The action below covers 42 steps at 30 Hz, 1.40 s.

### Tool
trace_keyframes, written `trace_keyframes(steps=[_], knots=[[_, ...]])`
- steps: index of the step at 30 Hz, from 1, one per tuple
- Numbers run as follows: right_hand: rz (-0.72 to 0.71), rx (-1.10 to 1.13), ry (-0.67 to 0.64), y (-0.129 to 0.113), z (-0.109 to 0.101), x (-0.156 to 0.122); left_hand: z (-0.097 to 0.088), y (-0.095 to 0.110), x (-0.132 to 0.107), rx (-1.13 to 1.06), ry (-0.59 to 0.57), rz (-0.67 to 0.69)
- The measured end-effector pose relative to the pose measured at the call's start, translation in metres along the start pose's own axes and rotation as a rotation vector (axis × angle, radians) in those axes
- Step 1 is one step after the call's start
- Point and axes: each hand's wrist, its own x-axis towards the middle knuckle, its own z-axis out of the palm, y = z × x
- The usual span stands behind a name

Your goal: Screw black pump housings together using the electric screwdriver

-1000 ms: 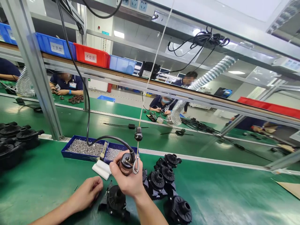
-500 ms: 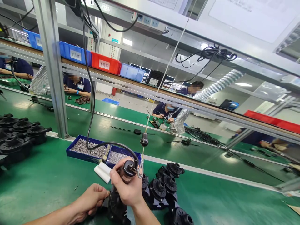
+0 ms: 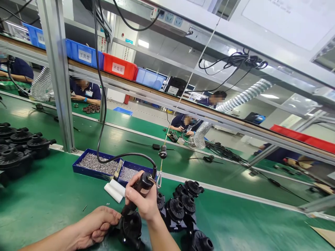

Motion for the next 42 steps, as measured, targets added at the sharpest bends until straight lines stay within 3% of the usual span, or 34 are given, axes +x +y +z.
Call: trace_keyframes(steps=[6, 14, 22, 29, 37, 42], knots=[[0.051, -0.006, -0.043, 0.003, -0.001, 0.002, -0.003, -0.003, 0.005, 0.023, 0.007, 0.005], [0.008, 0.083, -0.177, 0.007, -0.005, -0.003, 0.001, -0.005, 0.006, 0.026, -0.009, 0.06], [0.009, -0.004, -0.094, 0.008, -0.003, -0.004, 0.0, -0.013, 0.012, -0.031, -0.022, 0.104], [0.059, 0.045, -0.189, 0.012, -0.001, -0.006, 0.002, -0.012, 0.009, -0.023, -0.021, 0.125], [0.134, 0.151, -0.17, 0.02, 0.0, -0.01, 0.0, -0.014, 0.015, 0.011, -0.015, 0.122], [0.149, 0.083, -0.188, 0.014, -0.002, -0.008, 0.001, -0.003, 0.021, 0.138, -0.027, 0.275]])
